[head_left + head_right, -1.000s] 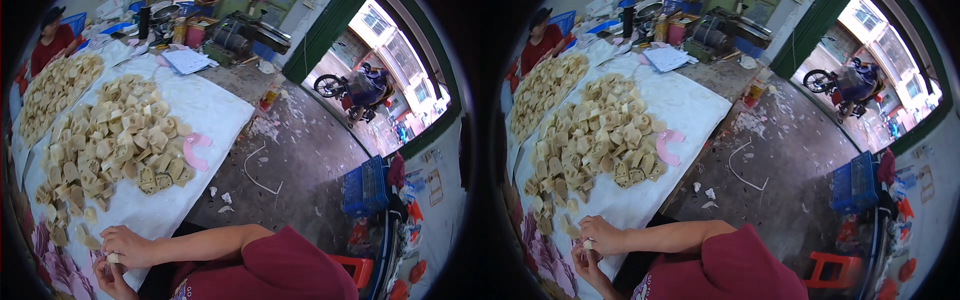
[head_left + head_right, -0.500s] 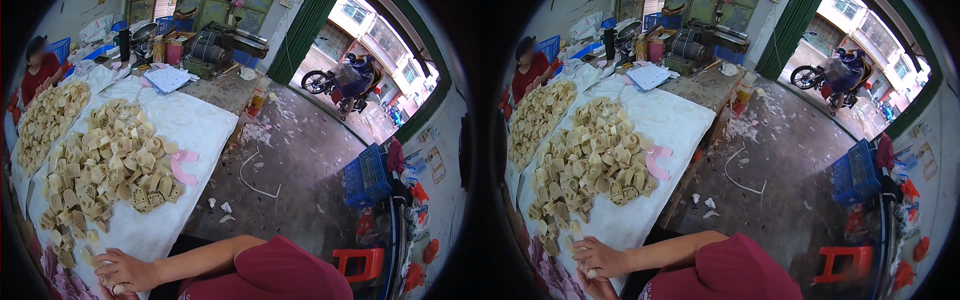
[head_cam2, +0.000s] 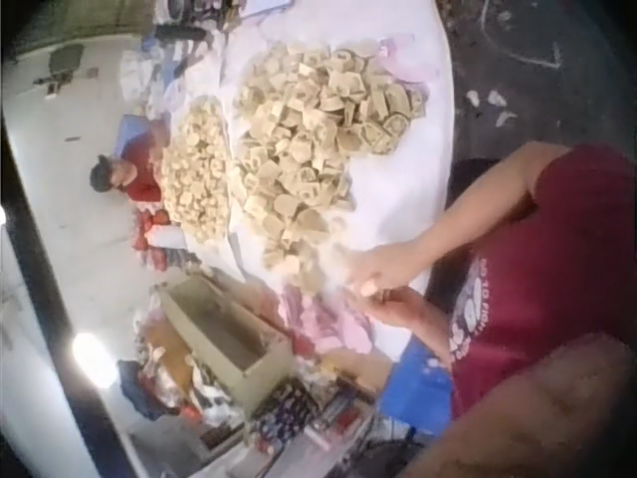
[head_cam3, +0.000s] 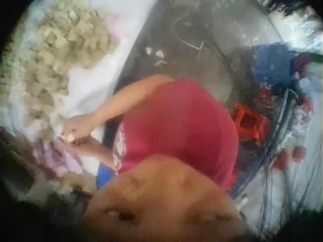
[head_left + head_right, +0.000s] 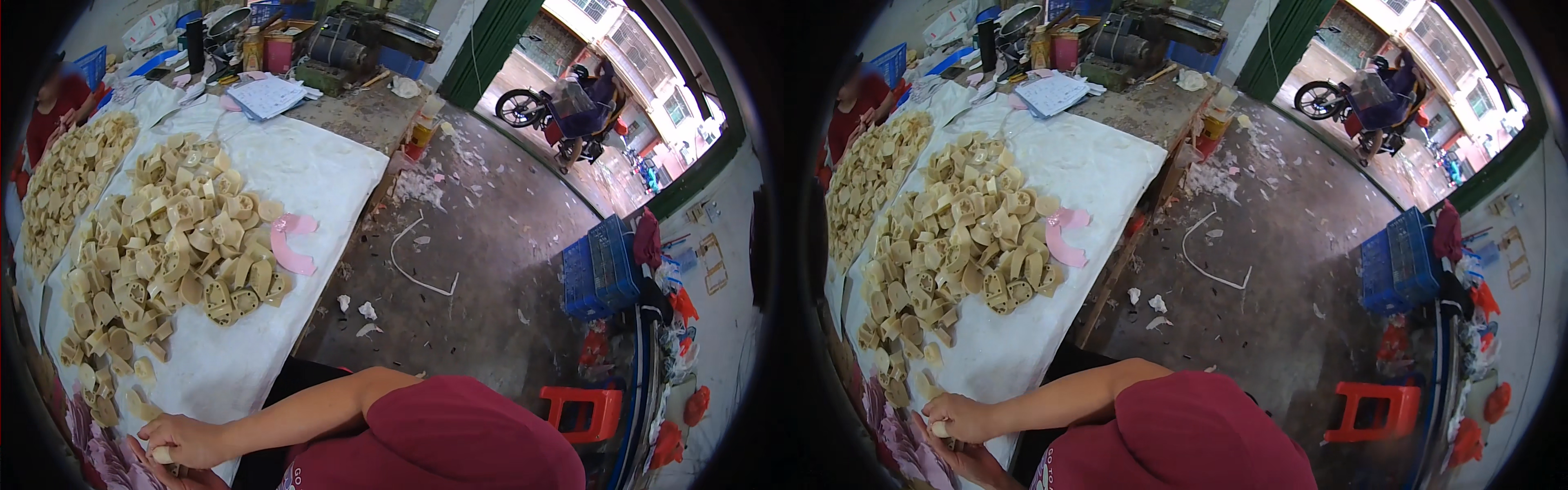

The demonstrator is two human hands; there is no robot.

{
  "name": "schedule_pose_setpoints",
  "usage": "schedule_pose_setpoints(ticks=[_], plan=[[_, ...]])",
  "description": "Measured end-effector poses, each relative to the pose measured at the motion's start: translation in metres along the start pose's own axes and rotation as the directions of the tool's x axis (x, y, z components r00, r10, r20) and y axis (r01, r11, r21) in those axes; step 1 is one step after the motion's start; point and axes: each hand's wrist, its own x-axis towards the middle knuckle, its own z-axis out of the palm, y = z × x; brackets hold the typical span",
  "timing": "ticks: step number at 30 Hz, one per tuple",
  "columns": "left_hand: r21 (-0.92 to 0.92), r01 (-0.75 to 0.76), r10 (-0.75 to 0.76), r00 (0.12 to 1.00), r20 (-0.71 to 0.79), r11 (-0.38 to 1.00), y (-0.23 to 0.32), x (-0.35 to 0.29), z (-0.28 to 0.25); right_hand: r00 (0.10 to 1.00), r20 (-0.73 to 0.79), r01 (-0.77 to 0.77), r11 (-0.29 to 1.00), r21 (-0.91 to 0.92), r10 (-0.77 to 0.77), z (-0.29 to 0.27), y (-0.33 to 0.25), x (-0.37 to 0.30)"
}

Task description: The person repeatedly picks up a pink heart-shaped foam piece and a beige plastic mold component from a table. They press the foam into the plastic mold to shape it, then remove the shaped piece and place it into a blue bin. This process is repeated continuously throughout the video.

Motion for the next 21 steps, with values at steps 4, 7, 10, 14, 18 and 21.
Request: schedule_pose_setpoints(ticks=[4,7,10,14,18,21], plan=[[-0.237,0.15,-0.148,0.989,0.028,0.96,0.002,0.01,-0.003,0.997,0.082,0.0,0.986,0.169,-0.014,0.002,0.011,0.001],[0.399,-0.131,0.072,0.984,0.16,0.908,-0.028,0.022,-0.039,0.976,0.193,-0.139,0.965,0.224,0.096,-0.005,-0.002,0.0],[-0.218,0.251,-0.055,0.765,0.642,0.943,-0.041,0.045,-0.065,0.936,0.267,-0.309,0.899,0.312,0.229,-0.014,-0.025,-0.003],[-0.405,0.294,-0.088,0.886,0.456,0.865,0.019,0.002,-0.008,0.982,0.175,-0.093,0.986,0.14,0.068,-0.02,-0.018,0.001],[-0.15,0.088,-0.049,0.967,0.25,0.985,0.025,-0.006,0.005,0.986,0.164,0.021,1.0,-0.013,-0.019,-0.028,-0.03,-0.008],[0.026,-0.025,0.016,0.954,0.299,0.999,0.017,-0.001,-0.004,0.989,0.144,0.048,0.997,-0.055,-0.04,-0.029,-0.026,-0.004]])
